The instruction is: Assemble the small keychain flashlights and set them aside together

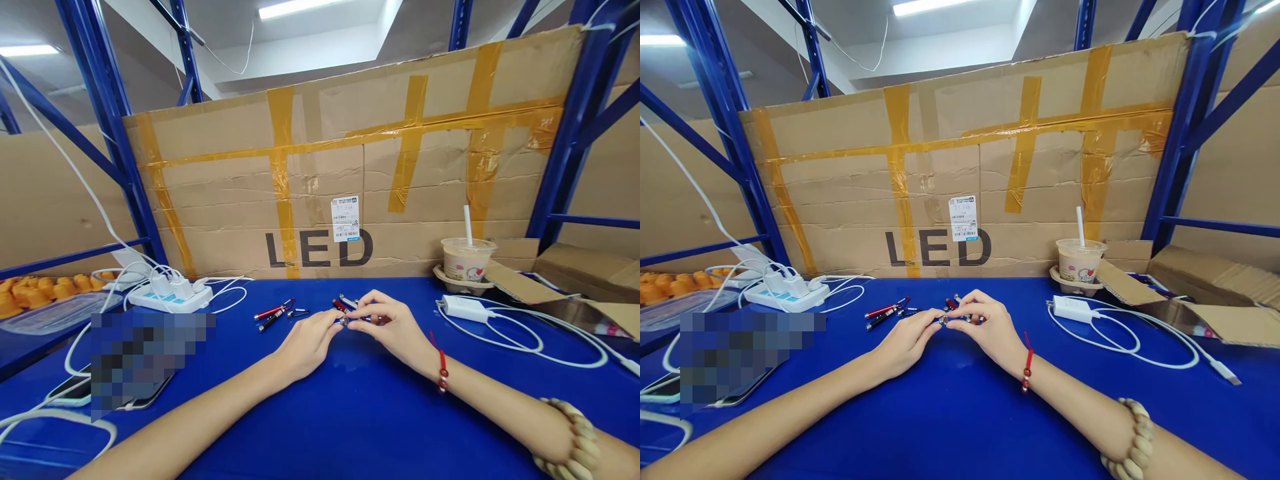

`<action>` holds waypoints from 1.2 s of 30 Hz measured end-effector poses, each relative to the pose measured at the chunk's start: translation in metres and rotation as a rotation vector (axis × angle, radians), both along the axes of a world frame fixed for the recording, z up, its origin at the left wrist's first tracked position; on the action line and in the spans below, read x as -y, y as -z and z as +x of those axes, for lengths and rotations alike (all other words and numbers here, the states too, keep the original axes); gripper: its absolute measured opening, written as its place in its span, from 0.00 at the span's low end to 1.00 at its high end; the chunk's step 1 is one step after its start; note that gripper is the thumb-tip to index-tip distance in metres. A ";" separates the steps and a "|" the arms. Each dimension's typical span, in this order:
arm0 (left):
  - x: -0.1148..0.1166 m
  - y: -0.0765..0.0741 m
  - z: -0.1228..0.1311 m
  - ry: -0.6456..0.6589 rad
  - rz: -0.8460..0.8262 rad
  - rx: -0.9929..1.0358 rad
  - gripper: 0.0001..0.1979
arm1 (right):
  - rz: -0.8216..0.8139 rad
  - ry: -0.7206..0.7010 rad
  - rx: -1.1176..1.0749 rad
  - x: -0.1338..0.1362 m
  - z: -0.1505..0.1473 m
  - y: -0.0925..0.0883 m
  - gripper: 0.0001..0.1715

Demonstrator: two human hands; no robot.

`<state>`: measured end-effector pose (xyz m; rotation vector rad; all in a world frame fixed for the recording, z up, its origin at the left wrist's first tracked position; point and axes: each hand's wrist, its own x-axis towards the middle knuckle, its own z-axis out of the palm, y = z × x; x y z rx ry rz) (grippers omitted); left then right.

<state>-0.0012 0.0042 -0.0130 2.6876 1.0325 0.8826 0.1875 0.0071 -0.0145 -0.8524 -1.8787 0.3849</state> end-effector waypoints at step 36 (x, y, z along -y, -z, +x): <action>0.001 0.002 -0.001 0.022 0.221 -0.073 0.10 | -0.424 -0.054 0.017 0.003 -0.008 0.006 0.22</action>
